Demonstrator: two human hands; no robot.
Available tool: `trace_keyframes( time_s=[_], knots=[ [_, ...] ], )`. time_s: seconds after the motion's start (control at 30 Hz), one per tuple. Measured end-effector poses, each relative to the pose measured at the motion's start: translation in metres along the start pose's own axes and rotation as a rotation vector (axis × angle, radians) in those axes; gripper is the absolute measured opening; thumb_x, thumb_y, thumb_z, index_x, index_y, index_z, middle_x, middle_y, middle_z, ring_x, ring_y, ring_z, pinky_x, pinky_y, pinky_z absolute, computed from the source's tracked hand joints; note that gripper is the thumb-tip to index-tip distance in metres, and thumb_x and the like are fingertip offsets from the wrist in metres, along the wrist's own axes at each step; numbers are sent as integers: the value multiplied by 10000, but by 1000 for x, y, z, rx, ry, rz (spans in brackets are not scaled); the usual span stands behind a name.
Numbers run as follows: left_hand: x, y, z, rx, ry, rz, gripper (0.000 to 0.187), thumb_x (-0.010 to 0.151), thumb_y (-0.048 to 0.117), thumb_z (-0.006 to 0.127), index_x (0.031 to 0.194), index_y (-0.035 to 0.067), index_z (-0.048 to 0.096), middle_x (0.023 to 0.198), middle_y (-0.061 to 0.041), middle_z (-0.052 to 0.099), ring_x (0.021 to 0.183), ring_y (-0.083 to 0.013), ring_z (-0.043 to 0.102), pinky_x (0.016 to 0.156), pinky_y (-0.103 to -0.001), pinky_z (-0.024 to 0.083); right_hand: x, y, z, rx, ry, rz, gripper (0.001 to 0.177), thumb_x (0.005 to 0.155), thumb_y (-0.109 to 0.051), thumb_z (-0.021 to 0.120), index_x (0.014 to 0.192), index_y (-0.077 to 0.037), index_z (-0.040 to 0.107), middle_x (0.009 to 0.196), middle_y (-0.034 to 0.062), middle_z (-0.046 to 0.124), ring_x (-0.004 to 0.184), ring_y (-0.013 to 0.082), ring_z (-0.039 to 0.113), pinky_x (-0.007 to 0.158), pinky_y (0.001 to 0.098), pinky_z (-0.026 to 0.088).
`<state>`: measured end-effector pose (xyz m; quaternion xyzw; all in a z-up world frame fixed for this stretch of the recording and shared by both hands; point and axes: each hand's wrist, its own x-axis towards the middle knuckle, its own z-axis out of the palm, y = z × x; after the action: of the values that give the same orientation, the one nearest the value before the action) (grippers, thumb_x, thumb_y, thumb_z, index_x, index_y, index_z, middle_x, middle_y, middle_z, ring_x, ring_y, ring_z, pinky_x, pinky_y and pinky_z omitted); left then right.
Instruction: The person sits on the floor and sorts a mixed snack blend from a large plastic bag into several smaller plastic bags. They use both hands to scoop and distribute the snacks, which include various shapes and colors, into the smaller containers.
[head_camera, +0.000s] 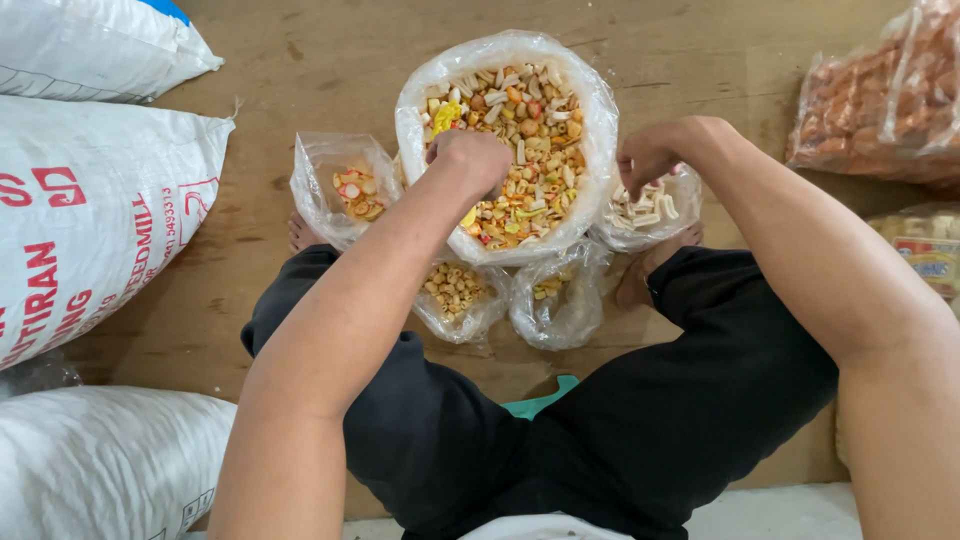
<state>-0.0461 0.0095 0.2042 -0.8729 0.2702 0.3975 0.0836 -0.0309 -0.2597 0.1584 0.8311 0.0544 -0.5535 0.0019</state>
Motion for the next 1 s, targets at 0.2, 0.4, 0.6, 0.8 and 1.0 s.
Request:
trace_keyframes(
  time_s=[0.2, 0.4, 0.6, 0.8, 1.0],
  knots=[
    [9, 1, 0, 40, 57, 40, 234, 889, 47, 670, 1097, 58, 776, 1093, -157, 753, 1079, -396, 708, 759, -658, 572, 47, 26, 24, -79, 148, -92, 429, 650, -367, 940, 1022, -181, 831, 1045, 104, 807, 1030, 348, 746, 858, 451, 595],
    [23, -6, 13, 2, 116, 23, 213, 841, 50, 693, 1025, 77, 798, 1058, -138, 770, 1060, -398, 718, 748, -635, 580, 56, -37, 4, -101, 396, -235, 386, 738, -284, 805, 1118, -250, 745, 1088, -13, 785, 1116, 310, 709, 942, 447, 588],
    [-3, -16, -9, -73, 199, -17, 235, 866, 104, 680, 1072, 132, 789, 1133, -82, 759, 1120, -348, 706, 765, -642, 602, 87, -91, 10, -345, 487, -322, 563, 873, -290, 763, 1390, -162, 583, 1376, 96, 648, 1247, 358, 636, 975, 521, 577],
    [19, -24, 7, -97, 73, -185, 332, 871, 199, 679, 1197, 163, 729, 1256, -49, 714, 1158, -326, 680, 739, -640, 579, 90, -111, 19, -536, 631, -321, 360, 918, -145, 661, 1274, -91, 675, 1183, 114, 710, 1008, 351, 743, 748, 520, 629],
    [26, -39, 18, -114, 136, -112, 296, 857, 143, 735, 1149, 92, 738, 1170, -125, 727, 1081, -412, 689, 684, -689, 576, 183, -87, 32, -521, 555, -264, 228, 892, -157, 692, 1076, -221, 809, 1147, 89, 732, 966, 334, 753, 697, 524, 631]
  ],
)
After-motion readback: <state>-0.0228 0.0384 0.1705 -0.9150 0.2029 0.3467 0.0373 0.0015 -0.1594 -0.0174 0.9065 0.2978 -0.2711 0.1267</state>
